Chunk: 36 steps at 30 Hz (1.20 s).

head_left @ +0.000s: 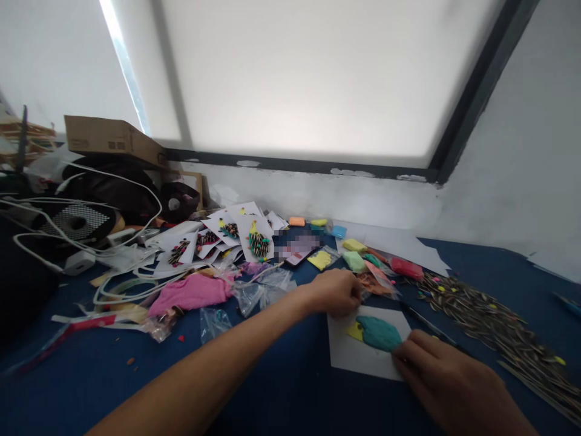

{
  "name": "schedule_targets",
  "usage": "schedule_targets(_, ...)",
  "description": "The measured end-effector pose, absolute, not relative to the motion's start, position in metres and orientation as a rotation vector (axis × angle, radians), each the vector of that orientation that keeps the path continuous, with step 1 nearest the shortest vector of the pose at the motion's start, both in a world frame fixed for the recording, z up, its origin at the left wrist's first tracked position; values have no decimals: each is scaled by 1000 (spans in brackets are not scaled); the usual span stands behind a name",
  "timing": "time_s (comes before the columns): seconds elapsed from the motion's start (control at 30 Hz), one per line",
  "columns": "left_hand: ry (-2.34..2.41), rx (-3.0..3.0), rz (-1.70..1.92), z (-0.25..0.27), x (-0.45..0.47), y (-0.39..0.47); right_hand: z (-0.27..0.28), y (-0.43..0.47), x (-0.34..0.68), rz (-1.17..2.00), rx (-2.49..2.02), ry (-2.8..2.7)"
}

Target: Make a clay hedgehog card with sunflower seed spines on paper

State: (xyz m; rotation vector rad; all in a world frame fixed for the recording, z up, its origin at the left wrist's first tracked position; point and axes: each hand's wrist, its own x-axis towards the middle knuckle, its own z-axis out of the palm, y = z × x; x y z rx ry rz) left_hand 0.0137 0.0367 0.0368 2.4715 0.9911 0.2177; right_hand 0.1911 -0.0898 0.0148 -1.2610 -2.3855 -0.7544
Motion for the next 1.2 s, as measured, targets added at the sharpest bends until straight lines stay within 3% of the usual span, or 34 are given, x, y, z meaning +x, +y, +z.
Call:
schedule_targets(0.4, 977, 2459, 199, 39, 14, 37, 20, -98, 187, -721, -1175, -2413)
schedule_targets(0.8, 997, 2463, 192, 41, 14, 34, 26, -105, 183, -884, -1115, -2369)
schedule_targets(1.2, 1014, 2474, 181, 38, 15, 36, 21, -106, 189, -754, -1192, -2468)
